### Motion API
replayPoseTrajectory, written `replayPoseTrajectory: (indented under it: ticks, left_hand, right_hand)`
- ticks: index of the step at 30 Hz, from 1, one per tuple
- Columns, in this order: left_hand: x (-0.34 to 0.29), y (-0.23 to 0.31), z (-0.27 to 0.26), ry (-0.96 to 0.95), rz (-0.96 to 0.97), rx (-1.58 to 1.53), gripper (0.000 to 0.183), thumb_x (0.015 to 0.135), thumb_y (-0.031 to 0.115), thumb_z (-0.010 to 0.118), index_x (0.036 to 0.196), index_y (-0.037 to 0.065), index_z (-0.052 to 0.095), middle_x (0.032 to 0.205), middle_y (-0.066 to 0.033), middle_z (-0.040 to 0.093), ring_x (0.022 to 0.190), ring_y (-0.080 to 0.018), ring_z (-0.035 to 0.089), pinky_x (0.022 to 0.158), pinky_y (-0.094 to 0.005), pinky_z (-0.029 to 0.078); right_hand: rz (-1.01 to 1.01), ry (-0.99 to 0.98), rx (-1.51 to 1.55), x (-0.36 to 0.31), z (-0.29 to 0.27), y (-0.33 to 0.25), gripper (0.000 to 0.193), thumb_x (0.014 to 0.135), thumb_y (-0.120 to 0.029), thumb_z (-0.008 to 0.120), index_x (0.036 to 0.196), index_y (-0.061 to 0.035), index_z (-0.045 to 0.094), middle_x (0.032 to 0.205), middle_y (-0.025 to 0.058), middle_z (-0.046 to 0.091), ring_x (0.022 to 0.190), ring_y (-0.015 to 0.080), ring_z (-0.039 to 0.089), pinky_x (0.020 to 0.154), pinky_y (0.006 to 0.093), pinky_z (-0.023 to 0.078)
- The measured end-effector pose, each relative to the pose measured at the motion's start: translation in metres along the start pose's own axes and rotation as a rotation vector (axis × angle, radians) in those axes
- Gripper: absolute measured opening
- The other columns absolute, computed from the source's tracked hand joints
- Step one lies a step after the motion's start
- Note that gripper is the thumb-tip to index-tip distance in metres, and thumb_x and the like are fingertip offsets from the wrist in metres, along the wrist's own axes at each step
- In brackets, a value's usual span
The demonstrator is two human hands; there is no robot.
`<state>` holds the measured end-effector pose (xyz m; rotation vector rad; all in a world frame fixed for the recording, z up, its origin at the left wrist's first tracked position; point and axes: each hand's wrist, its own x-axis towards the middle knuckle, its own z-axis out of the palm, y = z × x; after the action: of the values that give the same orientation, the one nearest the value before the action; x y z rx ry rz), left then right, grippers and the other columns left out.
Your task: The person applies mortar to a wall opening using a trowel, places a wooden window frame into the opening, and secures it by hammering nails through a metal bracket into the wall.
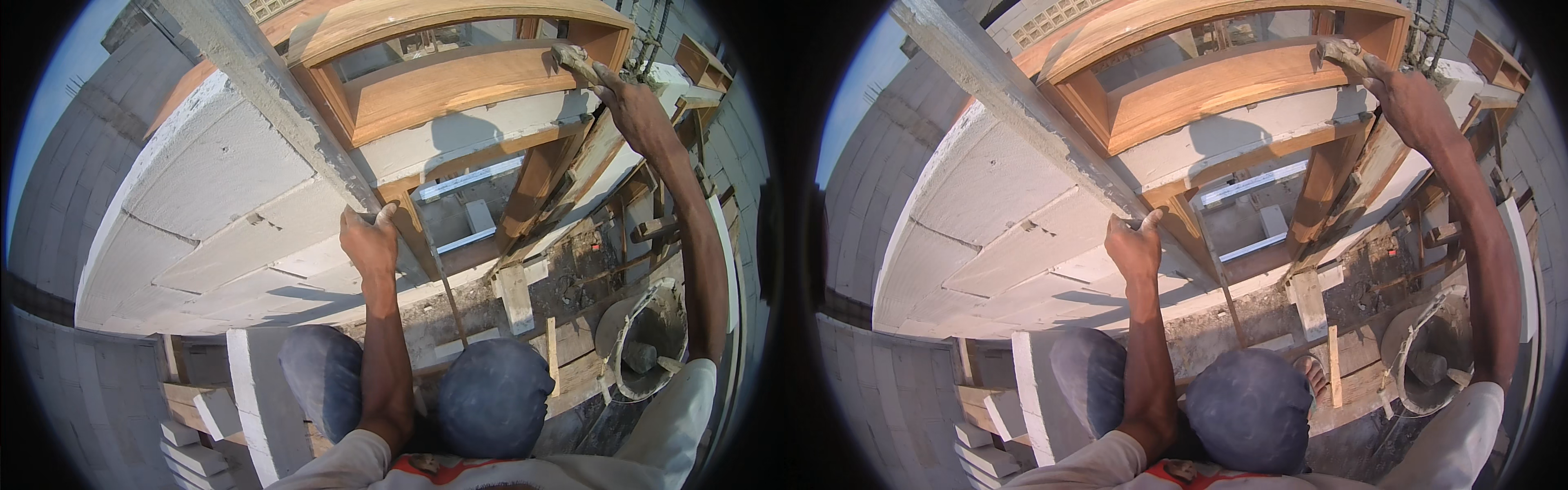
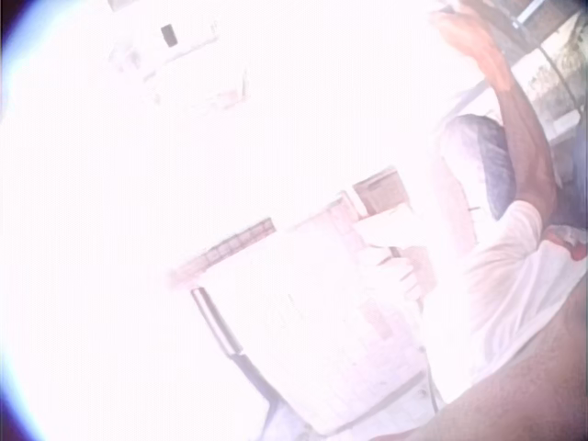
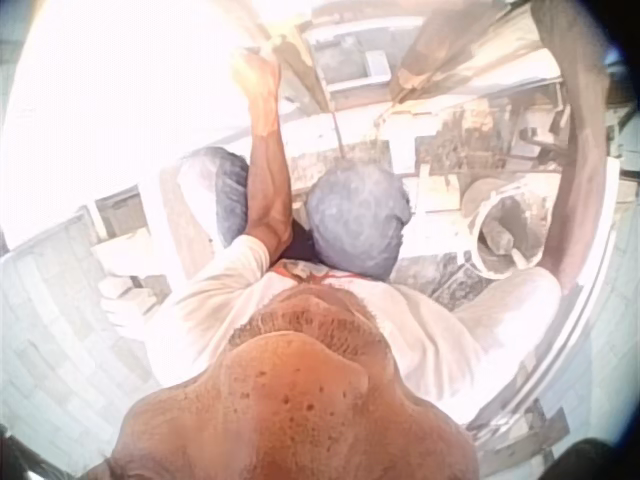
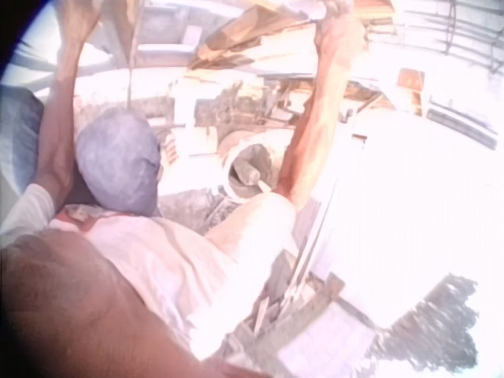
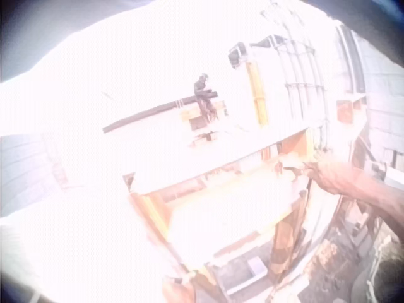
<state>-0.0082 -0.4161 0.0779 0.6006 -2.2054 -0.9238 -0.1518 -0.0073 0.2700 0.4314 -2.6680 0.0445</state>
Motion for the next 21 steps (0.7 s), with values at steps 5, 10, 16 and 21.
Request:
replayPoseTrajectory:
  ticks: [5, 10, 16, 21]
  left_hand:
    - [-0.001, -0.001, 0.013, 0.075, 0.096, 0.034, 0.042, 0.074, 0.02, 0.097, 0.096, -0.004, 0.071, 0.094, -0.0247, 0.074, 0.084, -0.044, 0.072, 0.076, -0.048, 0.055]
    - [-0.002, 0.001, 0.012, 0.031, 0.108, 0.021, 0.05, 0.075, 0.019, 0.096, 0.109, -0.007, 0.069, 0.1, -0.0274, 0.071, 0.093, -0.0493, 0.07, 0.081, -0.0523, 0.055]
    - [0.0, -0.003, -0.012, 0.04, 0.029, 0.085, 0.048, 0.078, 0.019, 0.094, 0.109, -0.008, 0.068, 0.102, -0.0282, 0.071, 0.096, -0.0497, 0.07, 0.084, -0.0521, 0.055]
    - [-0.017, -0.012, 0.005, 0.034, 0.041, 0.095, 0.044, 0.081, 0.016, 0.087, 0.113, -0.008, 0.069, 0.105, -0.0294, 0.072, 0.098, -0.0498, 0.07, 0.087, -0.0516, 0.056]
  right_hand:
    - [0.0, 0.002, -0.086, 0.005, 0.006, 0.026, 0.042, 0.112, -0.027, 0.053, 0.147, -0.0041, 0.056, 0.084, 0.0334, 0.068, 0.082, 0.0518, 0.069, 0.076, 0.0588, 0.054]
    - [0.046, 0.024, -0.023, -0.013, -0.009, 0.009, 0.047, 0.113, -0.031, 0.052, 0.153, -0.0066, 0.054, 0.081, 0.0336, 0.067, 0.081, 0.0529, 0.066, 0.076, 0.0573, 0.051]
    - [0.298, 0.143, 0.583, -0.082, 0.002, -0.042, 0.052, 0.111, -0.043, 0.058, 0.149, -0.0062, 0.06, 0.08, 0.0092, 0.068, 0.073, 0.0263, 0.066, 0.069, 0.0388, 0.049]
    - [0.735, 0.078, 1.268, -0.21, 0.043, -0.098, 0.04, 0.106, -0.045, 0.07, 0.103, -0.0051, 0.069, 0.069, -0.0065, 0.049, 0.057, 0.0031, 0.044, 0.049, 0.0221, 0.033]
